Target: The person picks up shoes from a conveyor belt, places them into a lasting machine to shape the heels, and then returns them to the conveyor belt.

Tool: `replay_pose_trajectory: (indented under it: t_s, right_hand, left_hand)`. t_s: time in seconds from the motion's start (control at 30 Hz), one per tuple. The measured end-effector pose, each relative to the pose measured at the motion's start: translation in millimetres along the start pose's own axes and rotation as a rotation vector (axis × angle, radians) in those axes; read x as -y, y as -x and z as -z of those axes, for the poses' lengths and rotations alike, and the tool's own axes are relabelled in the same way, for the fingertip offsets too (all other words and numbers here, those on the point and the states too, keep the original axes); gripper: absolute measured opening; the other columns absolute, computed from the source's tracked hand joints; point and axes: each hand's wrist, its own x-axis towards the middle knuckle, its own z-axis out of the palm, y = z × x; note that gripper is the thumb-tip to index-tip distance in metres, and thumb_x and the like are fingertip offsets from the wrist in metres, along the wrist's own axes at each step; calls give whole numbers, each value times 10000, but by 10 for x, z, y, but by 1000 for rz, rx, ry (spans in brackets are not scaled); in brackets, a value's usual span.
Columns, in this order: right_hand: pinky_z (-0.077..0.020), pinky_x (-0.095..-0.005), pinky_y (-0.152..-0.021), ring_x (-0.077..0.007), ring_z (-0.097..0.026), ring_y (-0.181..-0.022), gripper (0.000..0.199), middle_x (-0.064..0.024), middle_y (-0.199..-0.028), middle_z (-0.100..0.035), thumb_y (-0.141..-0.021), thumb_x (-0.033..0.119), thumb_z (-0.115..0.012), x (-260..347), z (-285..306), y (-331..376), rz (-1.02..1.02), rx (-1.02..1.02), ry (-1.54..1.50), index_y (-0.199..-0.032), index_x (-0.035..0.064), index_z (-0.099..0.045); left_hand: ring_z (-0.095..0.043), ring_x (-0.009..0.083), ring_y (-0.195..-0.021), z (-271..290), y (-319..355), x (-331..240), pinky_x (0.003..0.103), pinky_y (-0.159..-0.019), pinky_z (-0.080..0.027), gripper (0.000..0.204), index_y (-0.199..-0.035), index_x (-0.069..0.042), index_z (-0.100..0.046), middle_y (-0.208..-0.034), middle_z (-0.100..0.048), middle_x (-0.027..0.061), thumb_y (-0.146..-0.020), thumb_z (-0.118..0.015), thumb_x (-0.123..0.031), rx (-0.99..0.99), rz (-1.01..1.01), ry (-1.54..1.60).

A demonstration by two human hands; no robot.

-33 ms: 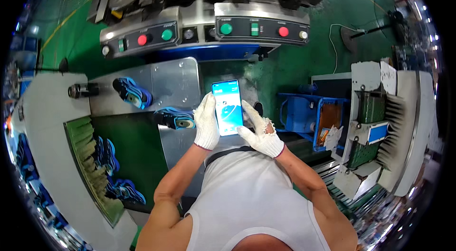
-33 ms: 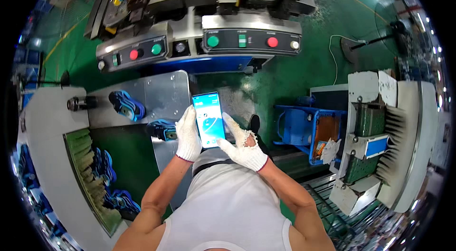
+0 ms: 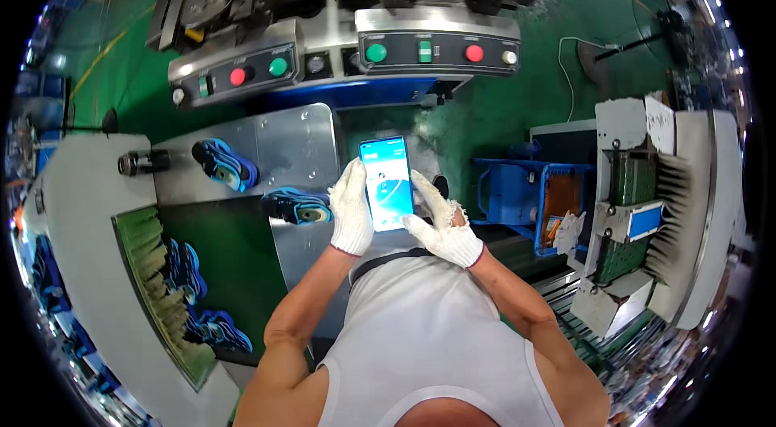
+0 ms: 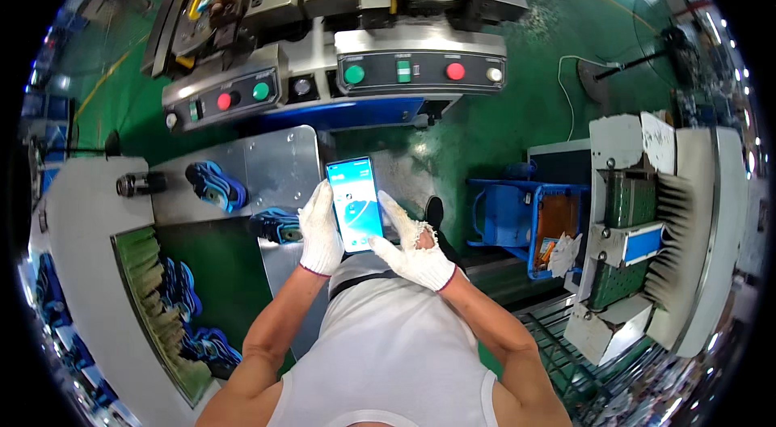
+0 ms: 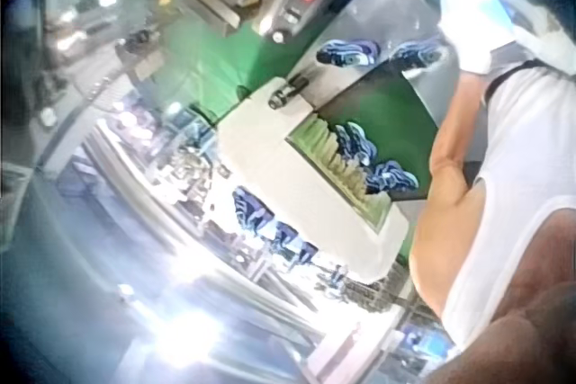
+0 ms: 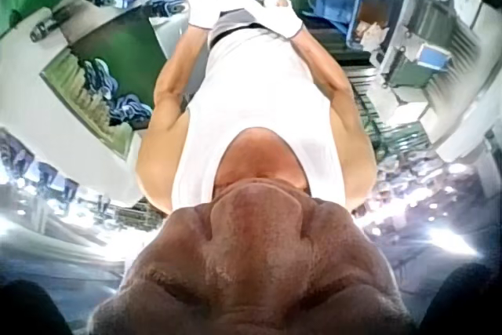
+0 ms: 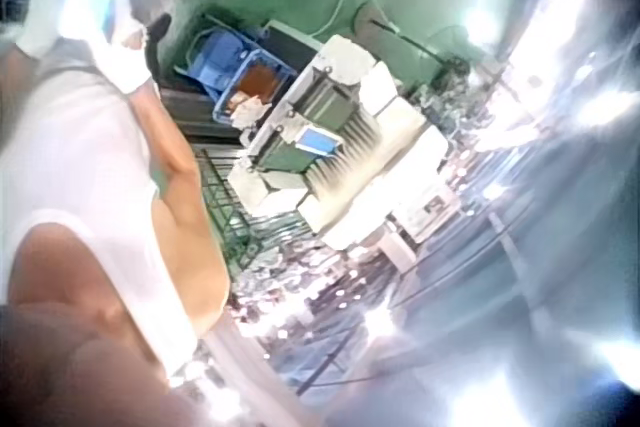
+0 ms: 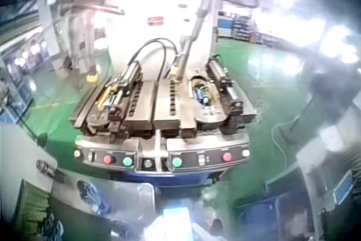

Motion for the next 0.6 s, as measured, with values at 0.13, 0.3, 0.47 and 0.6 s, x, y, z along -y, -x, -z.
replay_pose_trajectory:
  t_s: [0.13, 0.3, 0.47, 0.6]
  right_hand:
    - [-489, -386, -1042, -290, -646, -1210, 827, -244, -1316, -641, -958, 265, -687, -234, 536, 211, 12, -114, -324, -1597, -27, -251]
    - [-515, -392, -971, -293, -681, -1070, 784, -246, -1154, -693, -958, 270, -691, -536, 1148, 496, 106, -298, -317, -1570, -38, -309]
    - [-472, -393, -1087, -336, -601, -1302, 807, -275, -1399, -594, -923, 340, -727, -660, 1790, 850, -147, -384, -263, -1554, -17, -371]
    - [-488, -394, -1052, -332, -630, -1262, 710, -257, -1369, -627, -908, 360, -714, -1425, 1861, 839, -141, -573, -326, -1468, -19, -498]
  left_hand:
    - [-681, 122, -937, -698, -32, 295, 294, -839, -557, 332, -1212, -31, -651, -1077, -714, 49, -1111, -475, -293, 80, -43, 49]
    - [-680, 132, -911, -1612, 47, 520, 321, -807, -562, 333, -1059, -73, -662, -1035, -705, 51, -1103, -482, -350, 49, 117, -54]
    - [-592, 132, -1220, -1993, -183, 1228, 284, -1068, -435, 432, -1322, 38, -629, -1314, -660, 65, -1014, -682, -260, -90, 86, -177]
    - [-501, 268, -1382, -2446, -345, 1651, 360, -1140, -396, 604, -1472, 45, -454, -1490, -523, 187, -972, -712, -175, 255, 89, -636]
